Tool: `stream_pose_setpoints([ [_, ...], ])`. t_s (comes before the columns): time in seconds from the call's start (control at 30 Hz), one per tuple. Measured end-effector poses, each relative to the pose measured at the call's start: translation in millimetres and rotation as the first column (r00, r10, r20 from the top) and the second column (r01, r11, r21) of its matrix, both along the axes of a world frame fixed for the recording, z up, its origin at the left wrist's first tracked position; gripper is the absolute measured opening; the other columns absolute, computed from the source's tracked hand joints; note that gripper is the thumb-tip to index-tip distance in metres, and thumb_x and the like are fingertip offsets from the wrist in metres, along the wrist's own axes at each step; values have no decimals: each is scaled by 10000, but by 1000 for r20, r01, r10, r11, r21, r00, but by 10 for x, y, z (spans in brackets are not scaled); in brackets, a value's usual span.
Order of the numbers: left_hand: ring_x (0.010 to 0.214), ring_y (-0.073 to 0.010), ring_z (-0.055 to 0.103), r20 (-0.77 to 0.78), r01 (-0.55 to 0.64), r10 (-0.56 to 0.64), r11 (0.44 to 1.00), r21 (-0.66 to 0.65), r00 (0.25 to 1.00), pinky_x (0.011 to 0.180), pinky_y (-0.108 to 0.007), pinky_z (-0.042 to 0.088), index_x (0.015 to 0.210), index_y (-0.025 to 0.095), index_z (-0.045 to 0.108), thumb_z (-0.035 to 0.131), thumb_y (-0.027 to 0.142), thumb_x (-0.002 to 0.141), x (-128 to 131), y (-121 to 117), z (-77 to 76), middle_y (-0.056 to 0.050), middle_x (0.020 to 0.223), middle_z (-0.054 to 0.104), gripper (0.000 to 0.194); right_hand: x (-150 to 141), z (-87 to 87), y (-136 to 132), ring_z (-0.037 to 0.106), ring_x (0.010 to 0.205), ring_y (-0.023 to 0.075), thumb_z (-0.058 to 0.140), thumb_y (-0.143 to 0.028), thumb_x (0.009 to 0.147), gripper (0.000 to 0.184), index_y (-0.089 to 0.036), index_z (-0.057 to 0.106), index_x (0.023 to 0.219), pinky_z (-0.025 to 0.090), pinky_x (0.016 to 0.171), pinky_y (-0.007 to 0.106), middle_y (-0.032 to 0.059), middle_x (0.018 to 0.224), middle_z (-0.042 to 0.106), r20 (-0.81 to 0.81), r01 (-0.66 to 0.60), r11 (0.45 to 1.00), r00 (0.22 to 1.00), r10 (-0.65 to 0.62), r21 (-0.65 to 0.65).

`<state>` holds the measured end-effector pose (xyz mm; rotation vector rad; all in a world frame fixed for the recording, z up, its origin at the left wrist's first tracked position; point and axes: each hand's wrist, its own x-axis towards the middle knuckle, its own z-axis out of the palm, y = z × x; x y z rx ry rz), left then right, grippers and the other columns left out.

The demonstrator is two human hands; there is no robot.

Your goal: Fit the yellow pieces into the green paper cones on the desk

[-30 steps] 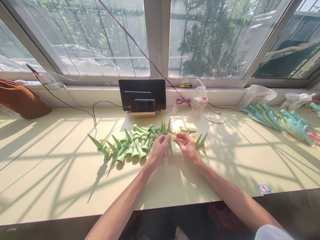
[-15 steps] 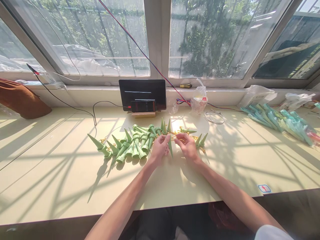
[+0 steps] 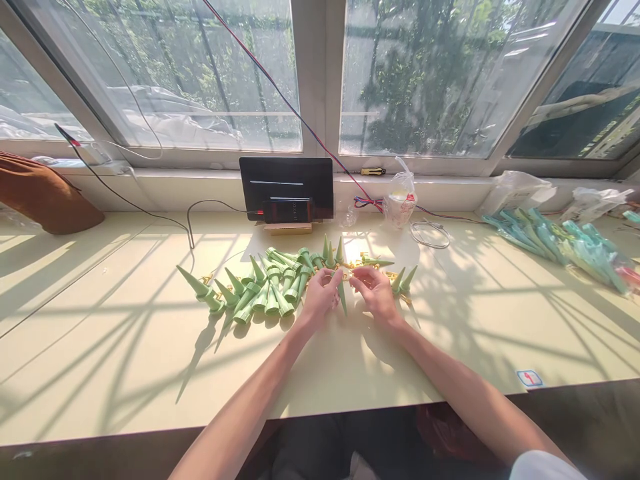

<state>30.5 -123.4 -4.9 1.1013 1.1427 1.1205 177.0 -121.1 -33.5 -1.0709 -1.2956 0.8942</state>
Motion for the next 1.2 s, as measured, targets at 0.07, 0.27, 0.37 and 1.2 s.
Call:
stream_pose_setpoints([
  [0.07, 365, -85, 399, 2, -1, 1, 1000, 8, 1000, 391, -218, 316, 825, 196, 555, 688, 589, 773, 0, 7, -10, 62, 456, 462, 418, -4, 8, -4, 645, 731, 188, 714, -442, 793, 282, -191, 664, 912, 548, 643, 326, 59, 862, 671, 3, -4, 1000, 1000, 4, 3],
  [0.27, 355, -83, 398, 6, -10, 10, 1000, 19, 1000, 395, -219, 311, 814, 197, 550, 672, 601, 783, -3, 27, -34, 60, 461, 466, 423, -2, 4, -12, 638, 705, 185, 672, -461, 830, 277, -200, 670, 922, 537, 628, 325, 60, 862, 671, 49, -21, 1000, 999, 21, 1],
  [0.37, 365, -85, 404, 9, -7, 7, 1000, 19, 1000, 400, -220, 322, 834, 194, 565, 663, 611, 785, -6, 28, -30, 54, 470, 476, 431, -1, 12, -20, 635, 692, 184, 657, -475, 837, 289, -196, 669, 910, 532, 621, 328, 68, 881, 670, 75, -23, 1000, 997, 24, -9],
  [1.2, 431, -61, 426, -47, 6, -2, 997, 72, 999, 411, -218, 394, 978, 181, 630, 682, 599, 772, -28, 39, -82, 13, 694, 587, 470, 5, 49, -46, 535, 519, 150, 597, -537, 850, 357, -202, 536, 741, 433, 552, 270, -18, 534, 544, 125, -55, 987, 989, 74, -148],
])
